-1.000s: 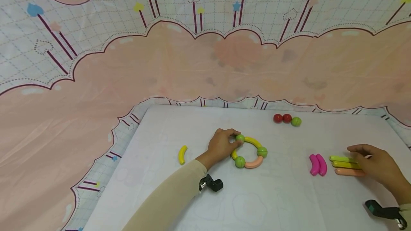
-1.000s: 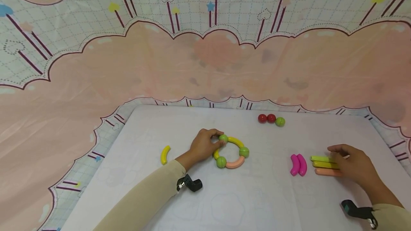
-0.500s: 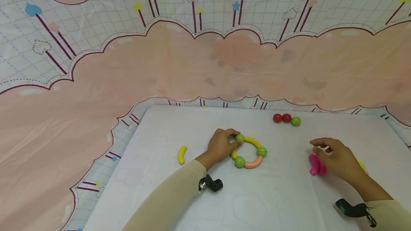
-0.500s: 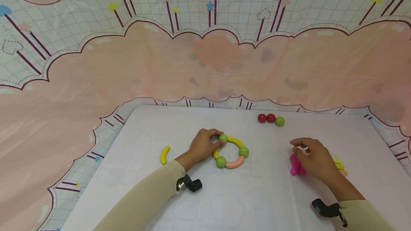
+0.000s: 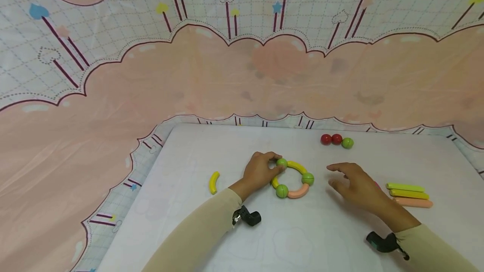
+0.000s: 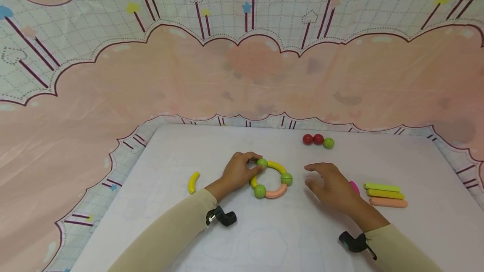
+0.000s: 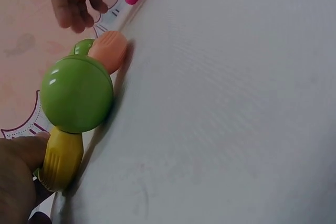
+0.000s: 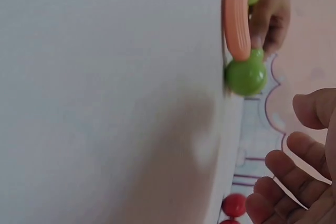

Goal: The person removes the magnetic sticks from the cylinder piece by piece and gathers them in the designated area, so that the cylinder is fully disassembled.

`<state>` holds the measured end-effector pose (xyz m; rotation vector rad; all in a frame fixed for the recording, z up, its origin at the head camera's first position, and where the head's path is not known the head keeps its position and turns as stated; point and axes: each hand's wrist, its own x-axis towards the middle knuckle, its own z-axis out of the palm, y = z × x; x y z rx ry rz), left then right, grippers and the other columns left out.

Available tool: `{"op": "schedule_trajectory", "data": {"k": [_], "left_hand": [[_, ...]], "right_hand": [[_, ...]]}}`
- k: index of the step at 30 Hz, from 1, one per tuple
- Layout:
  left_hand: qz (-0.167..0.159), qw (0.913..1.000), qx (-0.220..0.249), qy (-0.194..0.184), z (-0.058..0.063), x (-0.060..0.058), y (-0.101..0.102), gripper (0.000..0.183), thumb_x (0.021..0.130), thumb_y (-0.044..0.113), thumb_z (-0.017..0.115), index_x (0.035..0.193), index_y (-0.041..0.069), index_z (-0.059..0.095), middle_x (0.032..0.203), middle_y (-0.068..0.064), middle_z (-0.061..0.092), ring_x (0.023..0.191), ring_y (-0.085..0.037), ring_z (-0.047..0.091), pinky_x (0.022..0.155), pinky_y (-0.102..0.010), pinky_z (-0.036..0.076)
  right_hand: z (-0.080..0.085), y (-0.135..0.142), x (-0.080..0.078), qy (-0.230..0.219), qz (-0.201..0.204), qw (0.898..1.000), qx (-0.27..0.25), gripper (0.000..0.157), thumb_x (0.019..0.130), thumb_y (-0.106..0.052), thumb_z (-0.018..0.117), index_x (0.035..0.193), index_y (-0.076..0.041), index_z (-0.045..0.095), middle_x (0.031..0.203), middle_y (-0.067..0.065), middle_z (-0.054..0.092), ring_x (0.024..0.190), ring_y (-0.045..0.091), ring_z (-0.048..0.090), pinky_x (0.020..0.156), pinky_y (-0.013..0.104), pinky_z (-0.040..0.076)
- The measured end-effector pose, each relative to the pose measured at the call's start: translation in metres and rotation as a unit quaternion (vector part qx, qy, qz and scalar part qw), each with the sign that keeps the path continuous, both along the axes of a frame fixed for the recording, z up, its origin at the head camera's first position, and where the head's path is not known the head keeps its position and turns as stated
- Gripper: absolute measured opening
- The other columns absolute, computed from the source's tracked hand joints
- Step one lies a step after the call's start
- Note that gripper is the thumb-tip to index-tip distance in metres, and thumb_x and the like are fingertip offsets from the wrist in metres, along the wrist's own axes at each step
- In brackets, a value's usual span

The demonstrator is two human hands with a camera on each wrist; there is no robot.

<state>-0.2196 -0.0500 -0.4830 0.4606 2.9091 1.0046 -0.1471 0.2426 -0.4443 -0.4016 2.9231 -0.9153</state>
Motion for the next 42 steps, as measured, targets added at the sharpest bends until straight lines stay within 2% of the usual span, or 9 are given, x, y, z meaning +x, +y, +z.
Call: {"op": "schedule_trajectory", "data": {"k": [6,10,13,19,22,26,30,38,42], "left_hand": [[-0.018,0.9998,0.005,-0.006,0.001,-0.001,-0.003,0.041,0.096,0.041,0.072,0.131,0.021,0.069,0.119,0.010,0.070,0.109,-0.016,0.056,0.092,-0.030,0.048],[-0.039,0.9987,0.033,-0.009,0.002,-0.003,-0.010,0.046,0.100,0.036,0.068,0.140,0.014,0.060,0.126,0.003,0.070,0.111,-0.017,0.057,0.096,-0.033,0.048],[-0.059,0.9972,0.045,-0.009,0.004,-0.004,-0.017,0.044,0.102,0.031,0.066,0.140,0.011,0.057,0.126,0.000,0.069,0.112,-0.018,0.060,0.098,-0.034,0.049],[-0.111,0.9937,0.012,-0.005,0.016,-0.003,-0.035,0.035,0.102,0.023,0.064,0.135,0.013,0.063,0.130,-0.001,0.066,0.125,-0.020,0.056,0.110,-0.038,0.042],[-0.150,0.9886,-0.018,0.005,0.019,-0.001,-0.044,0.033,0.100,0.021,0.066,0.132,0.015,0.067,0.132,0.000,0.065,0.131,-0.021,0.052,0.114,-0.040,0.038],[-0.206,0.9767,-0.059,0.012,0.015,0.002,-0.052,0.039,0.096,0.027,0.072,0.133,0.020,0.066,0.139,0.002,0.061,0.140,-0.022,0.044,0.117,-0.048,0.032],[-0.247,0.9664,-0.070,0.006,0.013,0.006,-0.056,0.048,0.093,0.032,0.075,0.138,0.023,0.064,0.147,0.001,0.055,0.146,-0.024,0.037,0.118,-0.053,0.026],[-0.266,0.9601,-0.082,0.027,0.010,0.011,-0.053,0.051,0.092,0.041,0.077,0.139,0.025,0.064,0.150,-0.001,0.052,0.146,-0.026,0.037,0.117,-0.055,0.027],[-0.266,0.9596,-0.085,0.031,0.013,0.013,-0.050,0.049,0.092,0.041,0.077,0.136,0.024,0.067,0.149,-0.002,0.053,0.146,-0.028,0.037,0.116,-0.056,0.028]], "right_hand": [[-0.006,-0.022,-0.006,0.012,0.038,0.999,0.005,0.055,0.092,-0.022,0.078,0.141,-0.009,0.057,0.142,0.017,0.055,0.135,0.043,0.043,0.102,0.064,0.044],[-0.008,-0.037,-0.012,0.015,0.057,0.998,0.012,0.063,0.090,-0.025,0.081,0.144,-0.010,0.054,0.146,0.014,0.052,0.138,0.041,0.041,0.104,0.062,0.044],[-0.009,-0.049,-0.018,0.013,0.073,0.997,0.013,0.067,0.090,-0.029,0.081,0.147,-0.010,0.052,0.148,0.012,0.051,0.141,0.038,0.039,0.107,0.060,0.042],[-0.009,-0.071,-0.025,0.009,0.111,0.994,0.001,0.077,0.087,-0.043,0.082,0.149,-0.009,0.051,0.152,0.010,0.049,0.142,0.035,0.038,0.112,0.058,0.037],[-0.009,-0.078,-0.028,0.014,0.130,0.991,0.006,0.083,0.085,-0.048,0.082,0.151,-0.010,0.050,0.154,0.010,0.046,0.144,0.035,0.035,0.114,0.060,0.033],[-0.009,-0.085,-0.033,0.009,0.138,0.990,0.030,0.087,0.083,-0.050,0.083,0.153,-0.012,0.047,0.157,0.007,0.043,0.147,0.035,0.032,0.115,0.062,0.029],[-0.011,-0.090,-0.037,0.003,0.136,0.989,0.054,0.093,0.081,-0.057,0.082,0.155,-0.015,0.045,0.159,0.004,0.042,0.148,0.034,0.031,0.115,0.063,0.030],[-0.015,-0.093,-0.042,0.039,0.170,0.982,0.072,0.095,0.082,-0.068,0.074,0.154,-0.014,0.046,0.161,0.006,0.040,0.148,0.037,0.032,0.116,0.062,0.028],[-0.016,-0.093,-0.042,0.037,0.175,0.981,0.074,0.097,0.082,-0.071,0.071,0.155,-0.014,0.045,0.162,0.005,0.037,0.149,0.037,0.031,0.116,0.063,0.027]]}}
